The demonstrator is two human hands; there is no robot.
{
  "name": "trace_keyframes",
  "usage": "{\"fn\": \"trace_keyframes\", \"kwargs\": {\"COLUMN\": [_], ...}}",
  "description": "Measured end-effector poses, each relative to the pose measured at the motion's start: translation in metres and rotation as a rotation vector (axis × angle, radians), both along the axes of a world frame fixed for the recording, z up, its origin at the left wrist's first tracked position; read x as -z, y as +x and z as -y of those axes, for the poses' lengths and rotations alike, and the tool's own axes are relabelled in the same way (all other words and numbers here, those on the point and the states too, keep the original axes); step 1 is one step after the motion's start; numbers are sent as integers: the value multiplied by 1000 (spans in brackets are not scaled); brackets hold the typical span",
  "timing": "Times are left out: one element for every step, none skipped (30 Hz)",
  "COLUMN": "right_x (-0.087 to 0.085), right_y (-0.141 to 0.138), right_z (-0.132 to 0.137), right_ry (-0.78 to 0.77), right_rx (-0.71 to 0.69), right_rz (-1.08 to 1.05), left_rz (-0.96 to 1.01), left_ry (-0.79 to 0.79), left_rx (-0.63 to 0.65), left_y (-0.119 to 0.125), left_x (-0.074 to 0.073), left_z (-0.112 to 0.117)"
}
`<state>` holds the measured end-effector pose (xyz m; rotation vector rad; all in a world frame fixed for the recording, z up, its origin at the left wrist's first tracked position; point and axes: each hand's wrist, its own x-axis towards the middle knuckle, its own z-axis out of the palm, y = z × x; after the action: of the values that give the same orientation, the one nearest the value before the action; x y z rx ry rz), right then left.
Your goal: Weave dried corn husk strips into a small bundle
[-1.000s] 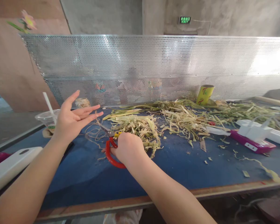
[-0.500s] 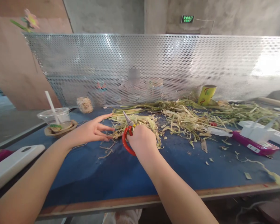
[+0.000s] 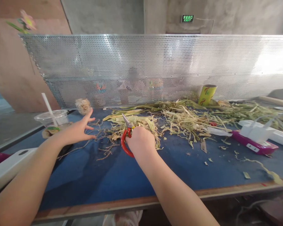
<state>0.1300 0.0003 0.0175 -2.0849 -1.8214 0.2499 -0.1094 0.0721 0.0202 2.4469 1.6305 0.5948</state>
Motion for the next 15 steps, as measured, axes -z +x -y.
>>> {"fn": "trace_keyframes", "kwargs": {"right_x": [0, 0, 0, 0, 0, 0, 0, 0, 0, -1, -1, -2, -2, -2, -2], "right_y": [0, 0, 0, -1, -1, -1, -1, -1, -1, -1, -1, -1, -1, -1, -2], "right_z": [0, 1, 2, 2, 3, 3, 4, 4, 5, 5, 6, 7, 7, 8, 9], "right_ry": [0, 0, 0, 0, 4, 8, 9, 11, 11, 11, 12, 14, 19, 23, 22], "right_rx": [-6, -7, -6, -6, -8, -11, -16, -21, -25, -29, -32, -39, -46, -50, -52], "right_rz": [-4, -6, -8, -11, -13, -15, -19, -22, -26, -29, -30, -30, -30, -31, -35], "left_rz": [-45, -78, -117, -133, -145, -153, -155, -157, -162, -168, -175, -185, -199, -214, -232], "left_ry": [8, 12, -2, -21, -38, -58, -76, -92, -107, -118, -124, -127, -127, -127, -129], "left_rx": [-51, -92, -130, -144, -150, -148, -138, -130, -126, -125, -129, -141, -158, -178, -200], "left_y": [-1, -1, 0, 3, 7, 11, 14, 18, 21, 24, 26, 27, 28, 29, 28], "left_x": [4, 7, 11, 13, 16, 17, 18, 19, 19, 19, 19, 19, 19, 18, 16], "left_z": [-4, -7, -9, -11, -12, -12, -11, -11, -10, -10, -10, -10, -11, -13, -15]}}
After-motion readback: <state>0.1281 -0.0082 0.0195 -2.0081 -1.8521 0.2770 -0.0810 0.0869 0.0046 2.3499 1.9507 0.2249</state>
